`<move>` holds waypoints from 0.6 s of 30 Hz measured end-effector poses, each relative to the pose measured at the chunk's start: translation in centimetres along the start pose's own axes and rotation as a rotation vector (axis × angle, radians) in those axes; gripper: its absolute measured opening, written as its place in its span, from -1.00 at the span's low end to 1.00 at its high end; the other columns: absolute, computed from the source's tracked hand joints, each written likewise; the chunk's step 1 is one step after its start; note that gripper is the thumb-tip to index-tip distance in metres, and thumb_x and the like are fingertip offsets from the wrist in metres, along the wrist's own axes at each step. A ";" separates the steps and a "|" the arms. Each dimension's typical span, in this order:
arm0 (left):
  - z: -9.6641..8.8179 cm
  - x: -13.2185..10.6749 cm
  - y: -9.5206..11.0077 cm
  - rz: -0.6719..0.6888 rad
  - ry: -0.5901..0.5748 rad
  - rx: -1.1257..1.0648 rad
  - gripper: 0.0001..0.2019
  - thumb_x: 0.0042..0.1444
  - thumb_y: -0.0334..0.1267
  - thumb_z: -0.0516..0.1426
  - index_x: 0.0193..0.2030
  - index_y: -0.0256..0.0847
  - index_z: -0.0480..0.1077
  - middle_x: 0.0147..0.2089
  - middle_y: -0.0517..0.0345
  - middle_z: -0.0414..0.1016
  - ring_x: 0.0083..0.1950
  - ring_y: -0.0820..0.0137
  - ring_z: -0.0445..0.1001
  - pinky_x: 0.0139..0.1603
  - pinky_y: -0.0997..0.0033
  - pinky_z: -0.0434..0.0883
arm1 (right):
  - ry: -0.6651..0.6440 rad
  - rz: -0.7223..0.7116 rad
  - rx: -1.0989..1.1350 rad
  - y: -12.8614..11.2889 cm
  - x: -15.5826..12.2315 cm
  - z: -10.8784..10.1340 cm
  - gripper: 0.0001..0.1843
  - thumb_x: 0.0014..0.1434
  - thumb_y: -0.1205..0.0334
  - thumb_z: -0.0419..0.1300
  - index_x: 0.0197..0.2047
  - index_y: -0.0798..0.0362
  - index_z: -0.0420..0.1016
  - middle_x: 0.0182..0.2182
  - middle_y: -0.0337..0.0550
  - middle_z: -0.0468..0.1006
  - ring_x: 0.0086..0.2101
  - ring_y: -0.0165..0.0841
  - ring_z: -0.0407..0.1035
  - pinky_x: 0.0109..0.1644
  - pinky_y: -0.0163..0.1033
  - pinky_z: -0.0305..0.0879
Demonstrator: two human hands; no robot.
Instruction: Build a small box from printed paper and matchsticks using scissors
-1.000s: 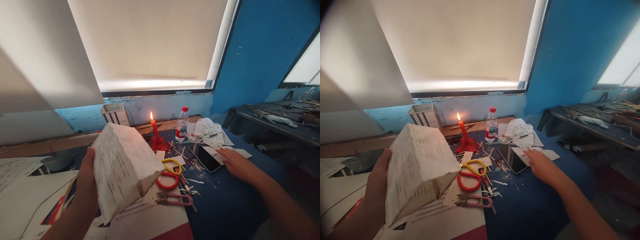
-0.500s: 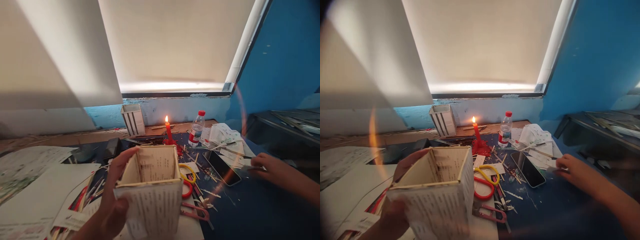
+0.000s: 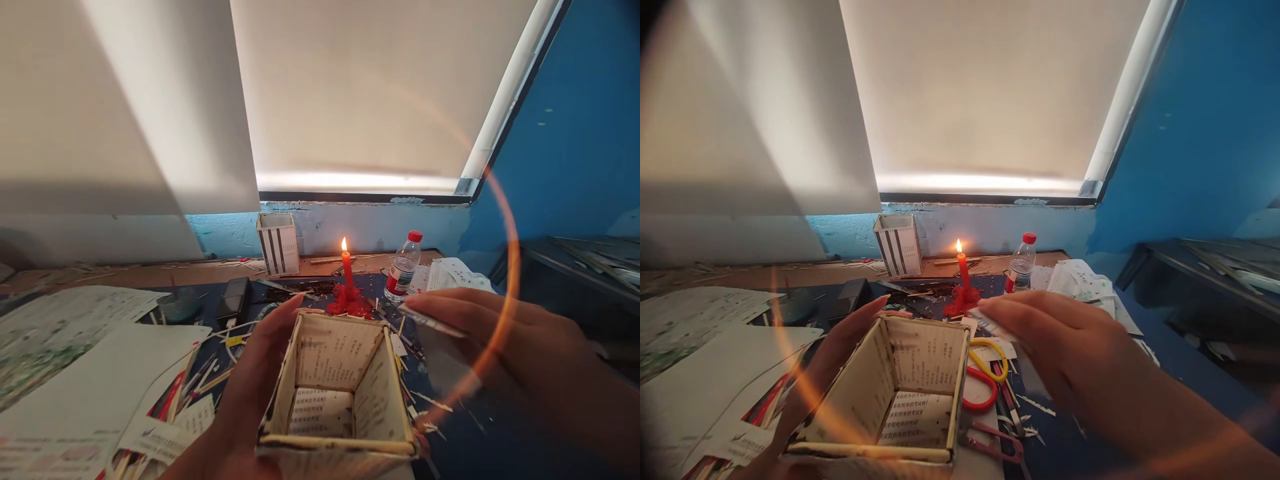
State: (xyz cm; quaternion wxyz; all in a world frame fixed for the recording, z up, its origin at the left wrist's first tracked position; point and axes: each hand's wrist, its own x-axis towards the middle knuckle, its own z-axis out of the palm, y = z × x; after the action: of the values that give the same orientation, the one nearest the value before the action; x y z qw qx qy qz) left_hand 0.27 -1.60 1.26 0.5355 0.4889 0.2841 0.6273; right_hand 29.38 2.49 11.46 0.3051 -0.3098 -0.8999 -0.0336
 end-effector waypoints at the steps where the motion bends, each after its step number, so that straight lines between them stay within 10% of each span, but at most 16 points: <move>1: -0.2 0.0 0.2 0.022 -0.047 0.030 0.12 -0.32 0.33 0.46 0.44 0.22 0.23 0.33 -0.02 0.43 0.35 -0.27 0.39 0.38 -0.26 0.31 | -0.011 -0.049 0.013 -0.3 0.4 0.4 -0.52 0.39 0.35 0.15 0.30 -0.22 0.45 0.13 -0.19 0.66 0.00 -0.18 0.63 0.07 -0.21 0.58; 9: -1.1 0.8 0.7 0.222 -0.050 0.311 -0.19 0.05 0.23 0.31 0.41 0.04 0.28 0.27 -0.09 0.47 0.17 -0.04 0.53 0.08 0.14 0.57 | -0.084 -0.263 0.179 -1.3 -0.1 2.8 -0.48 0.40 0.19 0.27 0.39 0.01 0.42 0.28 -0.03 0.54 0.29 -0.10 0.39 0.39 -0.02 0.34; 14: -0.9 1.1 0.5 0.230 -0.107 0.250 -0.25 0.06 0.20 0.31 0.36 0.03 0.33 0.17 -0.07 0.53 0.04 0.07 0.58 0.01 0.24 0.57 | -0.060 -0.278 0.256 -2.3 -1.2 2.7 -0.50 0.43 0.19 0.23 0.39 -0.22 0.43 0.13 -0.18 0.66 0.19 -0.14 0.51 0.31 -0.07 0.45; 18: -1.2 1.1 0.4 0.200 -0.134 0.230 -0.22 0.09 0.18 0.27 0.42 -0.01 0.28 0.29 -0.15 0.47 0.24 -0.08 0.50 0.14 0.14 0.53 | -0.033 -0.257 0.232 -0.6 -1.5 4.0 -0.49 0.43 0.23 0.23 0.40 -0.17 0.41 0.19 -0.15 0.63 0.22 -0.11 0.47 0.37 0.02 0.37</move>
State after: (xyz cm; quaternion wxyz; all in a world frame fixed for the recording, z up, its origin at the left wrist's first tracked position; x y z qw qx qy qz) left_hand -0.90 -0.51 1.51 0.4285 0.6136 0.2675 0.6069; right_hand 27.87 2.17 7.45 0.3174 -0.1554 -0.9348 0.0369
